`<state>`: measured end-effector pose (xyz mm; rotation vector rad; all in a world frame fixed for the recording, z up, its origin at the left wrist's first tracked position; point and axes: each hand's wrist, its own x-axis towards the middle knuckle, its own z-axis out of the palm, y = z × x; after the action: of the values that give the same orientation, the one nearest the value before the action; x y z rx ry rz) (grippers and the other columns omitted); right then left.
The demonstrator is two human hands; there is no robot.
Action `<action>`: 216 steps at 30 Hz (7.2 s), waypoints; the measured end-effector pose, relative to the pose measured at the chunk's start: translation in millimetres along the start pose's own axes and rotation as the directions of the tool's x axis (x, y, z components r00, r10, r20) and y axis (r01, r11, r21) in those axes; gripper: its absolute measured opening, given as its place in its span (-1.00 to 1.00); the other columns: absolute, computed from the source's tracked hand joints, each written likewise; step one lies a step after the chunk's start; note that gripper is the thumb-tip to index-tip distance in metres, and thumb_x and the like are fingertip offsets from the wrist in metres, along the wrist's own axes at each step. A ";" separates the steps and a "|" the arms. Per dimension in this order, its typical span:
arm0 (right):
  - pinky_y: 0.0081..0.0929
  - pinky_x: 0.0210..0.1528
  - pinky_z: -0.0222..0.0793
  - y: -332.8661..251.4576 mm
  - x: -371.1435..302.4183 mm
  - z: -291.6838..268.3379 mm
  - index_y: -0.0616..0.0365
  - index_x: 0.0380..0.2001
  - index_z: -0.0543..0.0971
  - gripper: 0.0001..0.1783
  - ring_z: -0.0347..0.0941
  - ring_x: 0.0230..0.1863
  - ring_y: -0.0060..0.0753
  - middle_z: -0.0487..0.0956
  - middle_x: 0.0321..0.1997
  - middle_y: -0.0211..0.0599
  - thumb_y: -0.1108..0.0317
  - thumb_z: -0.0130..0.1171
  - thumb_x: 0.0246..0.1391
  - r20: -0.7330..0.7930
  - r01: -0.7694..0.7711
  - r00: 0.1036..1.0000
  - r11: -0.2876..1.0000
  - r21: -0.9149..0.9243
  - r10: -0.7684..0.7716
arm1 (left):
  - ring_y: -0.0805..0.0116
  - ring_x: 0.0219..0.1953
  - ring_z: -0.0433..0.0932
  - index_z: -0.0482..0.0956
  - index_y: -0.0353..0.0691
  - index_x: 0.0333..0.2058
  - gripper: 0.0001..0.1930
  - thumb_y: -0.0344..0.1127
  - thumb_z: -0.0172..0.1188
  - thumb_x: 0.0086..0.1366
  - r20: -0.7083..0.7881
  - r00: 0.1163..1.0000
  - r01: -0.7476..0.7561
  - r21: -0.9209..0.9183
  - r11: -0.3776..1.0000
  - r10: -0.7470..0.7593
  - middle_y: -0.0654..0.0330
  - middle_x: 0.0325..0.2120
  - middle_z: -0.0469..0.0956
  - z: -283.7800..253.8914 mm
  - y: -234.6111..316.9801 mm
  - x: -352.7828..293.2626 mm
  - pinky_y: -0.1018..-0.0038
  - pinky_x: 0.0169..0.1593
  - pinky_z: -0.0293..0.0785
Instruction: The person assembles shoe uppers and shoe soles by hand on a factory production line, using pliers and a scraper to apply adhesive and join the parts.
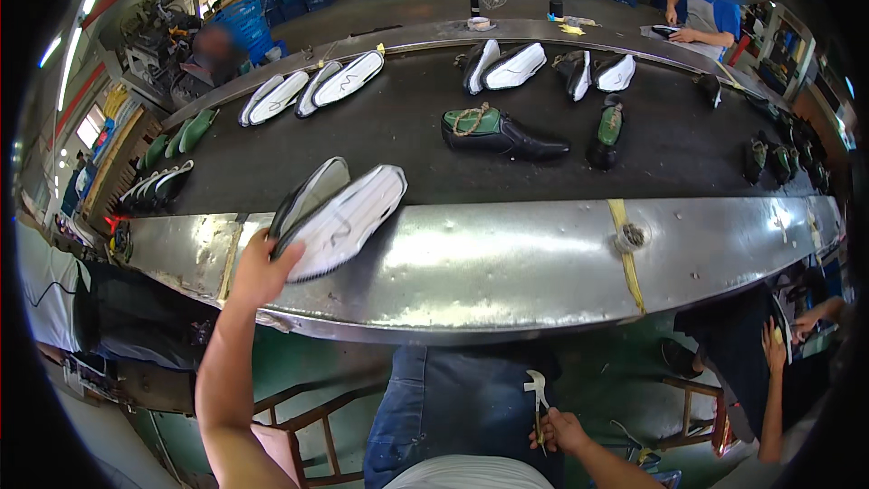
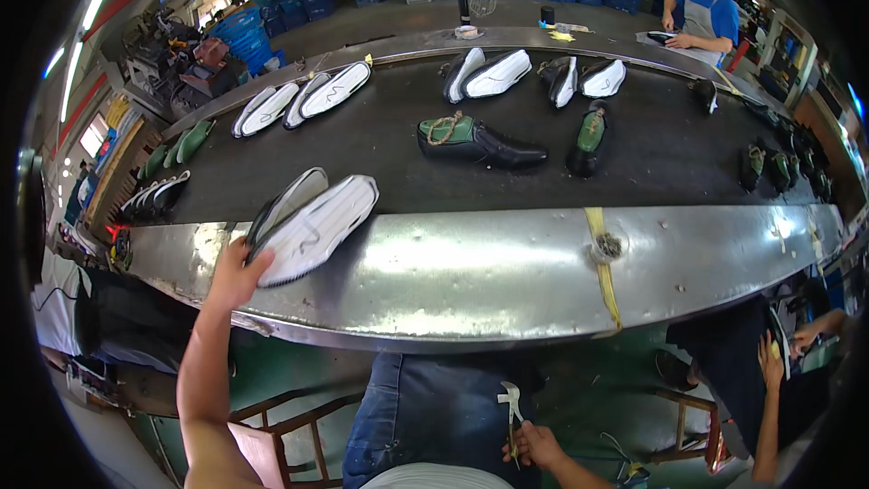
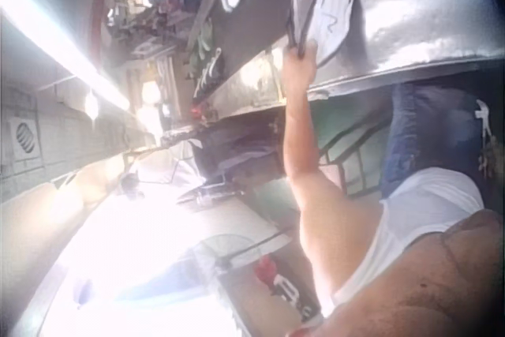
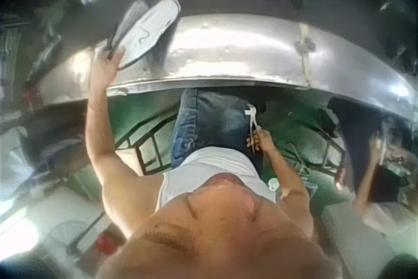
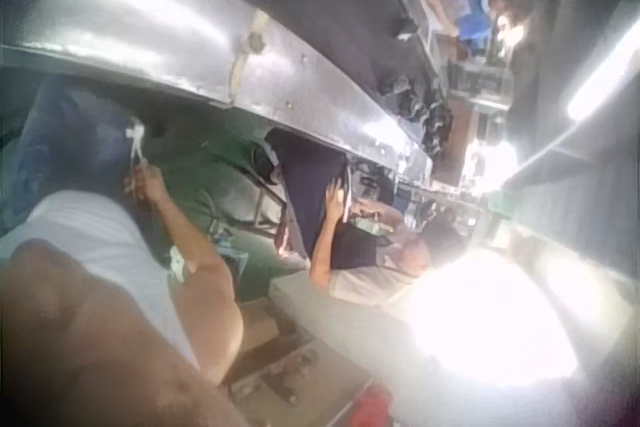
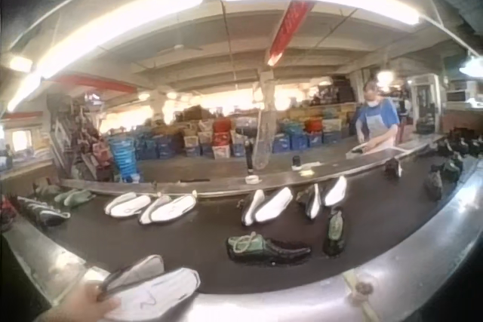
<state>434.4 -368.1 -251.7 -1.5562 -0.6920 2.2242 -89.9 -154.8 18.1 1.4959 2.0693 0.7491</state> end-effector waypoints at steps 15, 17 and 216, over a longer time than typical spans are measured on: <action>-0.54 -0.65 0.31 49.7 -31.2 18.4 0.37 -0.18 0.48 -0.29 0.68 -0.39 -0.17 0.67 -0.30 0.03 -0.12 -0.42 0.46 -0.050 0.023 0.998 0.999 -0.047 -0.025 | -0.15 0.18 0.48 0.39 -0.48 0.21 -0.04 0.31 0.28 0.11 0.341 0.930 -0.302 0.505 0.809 0.134 -0.27 0.11 0.49 86.2 44.0 100.6 0.25 0.24 0.38; -0.54 -0.65 0.31 64.8 -40.6 21.4 0.37 -0.18 0.48 -0.30 0.68 -0.40 -0.17 0.67 -0.30 0.02 -0.12 -0.41 0.46 -0.063 0.068 0.996 0.997 -0.036 -0.070 | -0.12 0.16 0.50 0.44 -0.45 0.18 -0.09 0.30 0.28 0.13 0.375 0.921 -0.295 0.501 0.814 0.102 -0.24 0.10 0.51 83.8 40.7 88.6 0.24 0.22 0.39; -0.46 -0.24 0.45 64.7 -62.4 46.1 0.26 -0.10 0.50 -0.66 0.52 -0.35 -0.50 0.60 -0.38 -0.30 0.16 0.01 0.35 -0.050 0.405 0.887 0.825 -0.395 -0.459 | -0.19 0.15 0.49 -0.34 -0.11 0.48 0.23 -0.17 0.45 0.05 0.802 0.593 0.029 0.064 0.998 -0.069 -0.31 0.16 0.43 238.2 -30.8 -311.6 0.28 0.26 0.34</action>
<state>412.7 -463.6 -227.0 -1.5080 -1.3404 1.6906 136.0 -423.7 -159.3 1.4094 1.3926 -0.0598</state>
